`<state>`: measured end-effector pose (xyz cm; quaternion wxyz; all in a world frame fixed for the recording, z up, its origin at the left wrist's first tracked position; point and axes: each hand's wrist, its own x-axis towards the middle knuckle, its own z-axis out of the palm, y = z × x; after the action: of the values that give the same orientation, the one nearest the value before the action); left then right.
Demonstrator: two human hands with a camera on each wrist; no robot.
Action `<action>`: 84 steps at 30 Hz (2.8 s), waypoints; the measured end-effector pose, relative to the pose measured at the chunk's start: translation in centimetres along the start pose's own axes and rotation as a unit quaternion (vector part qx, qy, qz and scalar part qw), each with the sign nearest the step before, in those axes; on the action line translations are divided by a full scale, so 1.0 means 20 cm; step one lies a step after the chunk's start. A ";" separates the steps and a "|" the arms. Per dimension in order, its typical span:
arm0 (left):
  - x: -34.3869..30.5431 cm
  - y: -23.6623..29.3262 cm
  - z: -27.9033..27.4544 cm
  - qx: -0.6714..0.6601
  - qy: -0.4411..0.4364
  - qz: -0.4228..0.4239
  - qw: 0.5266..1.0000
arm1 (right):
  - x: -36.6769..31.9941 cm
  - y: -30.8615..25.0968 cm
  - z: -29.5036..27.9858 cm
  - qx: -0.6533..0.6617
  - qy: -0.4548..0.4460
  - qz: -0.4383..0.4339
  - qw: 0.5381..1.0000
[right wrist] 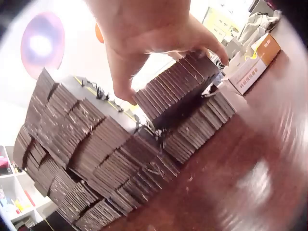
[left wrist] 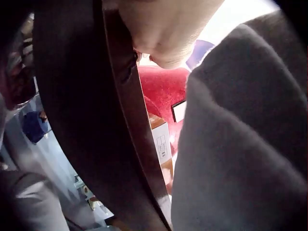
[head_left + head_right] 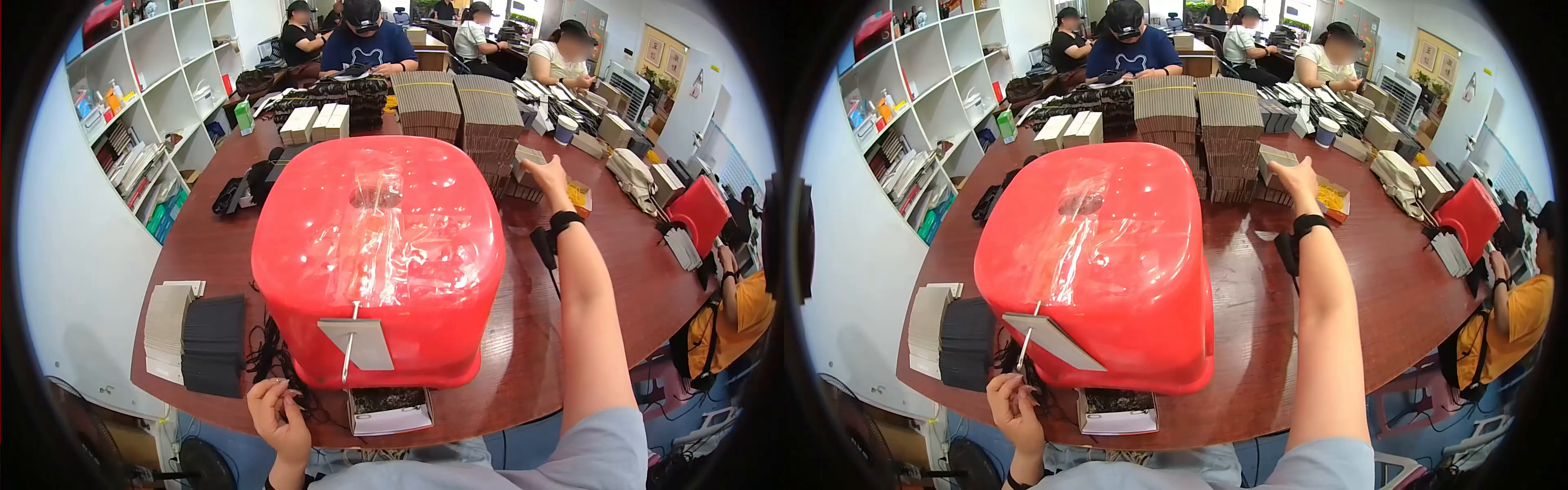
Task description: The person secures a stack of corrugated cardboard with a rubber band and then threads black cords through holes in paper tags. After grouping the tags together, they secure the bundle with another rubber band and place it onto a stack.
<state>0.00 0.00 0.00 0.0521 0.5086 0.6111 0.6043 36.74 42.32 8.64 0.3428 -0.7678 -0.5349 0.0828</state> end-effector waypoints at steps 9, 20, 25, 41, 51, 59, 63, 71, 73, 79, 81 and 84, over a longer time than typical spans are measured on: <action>0.05 0.01 -0.05 -0.027 -0.009 0.010 1.000 | -0.35 0.46 -0.57 0.422 -0.299 0.104 0.850; -0.05 0.31 -0.01 -0.038 -0.127 0.228 0.965 | -1.50 0.65 -0.70 0.189 -0.145 -0.109 0.965; -0.07 0.59 0.28 -0.093 -0.383 0.303 0.868 | -1.63 0.68 -0.60 0.189 -0.066 -0.164 0.966; -0.30 0.56 0.73 0.074 -0.468 0.353 0.807 | -1.95 0.77 -0.71 0.409 -0.195 0.082 0.888; -0.29 0.55 0.73 0.066 -0.457 0.355 0.813 | -1.95 0.81 -0.69 0.516 -0.230 0.123 0.816; -0.30 0.55 0.73 0.069 -0.456 0.360 0.811 | -1.94 0.79 -0.70 0.511 -0.234 0.134 0.817; -0.30 0.55 0.73 0.068 -0.456 0.356 0.813 | -1.94 0.80 -0.69 0.509 -0.233 0.138 0.817; -0.30 0.53 0.74 0.070 -0.446 0.364 0.815 | -1.93 0.80 -0.70 0.516 -0.231 0.131 0.814; -0.30 0.53 0.74 0.067 -0.444 0.365 0.816 | -1.91 0.81 -0.72 0.491 -0.265 0.119 0.821; -0.30 0.52 0.74 0.065 -0.445 0.367 0.814 | -1.84 0.79 -0.77 0.450 -0.326 0.125 0.822; -0.30 0.52 0.74 0.061 -0.445 0.364 0.816 | -1.83 0.80 -0.77 0.448 -0.330 0.132 0.820; -0.30 0.52 0.74 0.060 -0.444 0.369 0.814 | -1.83 0.80 -0.77 0.451 -0.333 0.137 0.817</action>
<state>18.69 3.46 0.93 0.0595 0.9111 0.3232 0.2487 41.36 0.47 1.61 0.4372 -0.5182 -0.4080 0.6115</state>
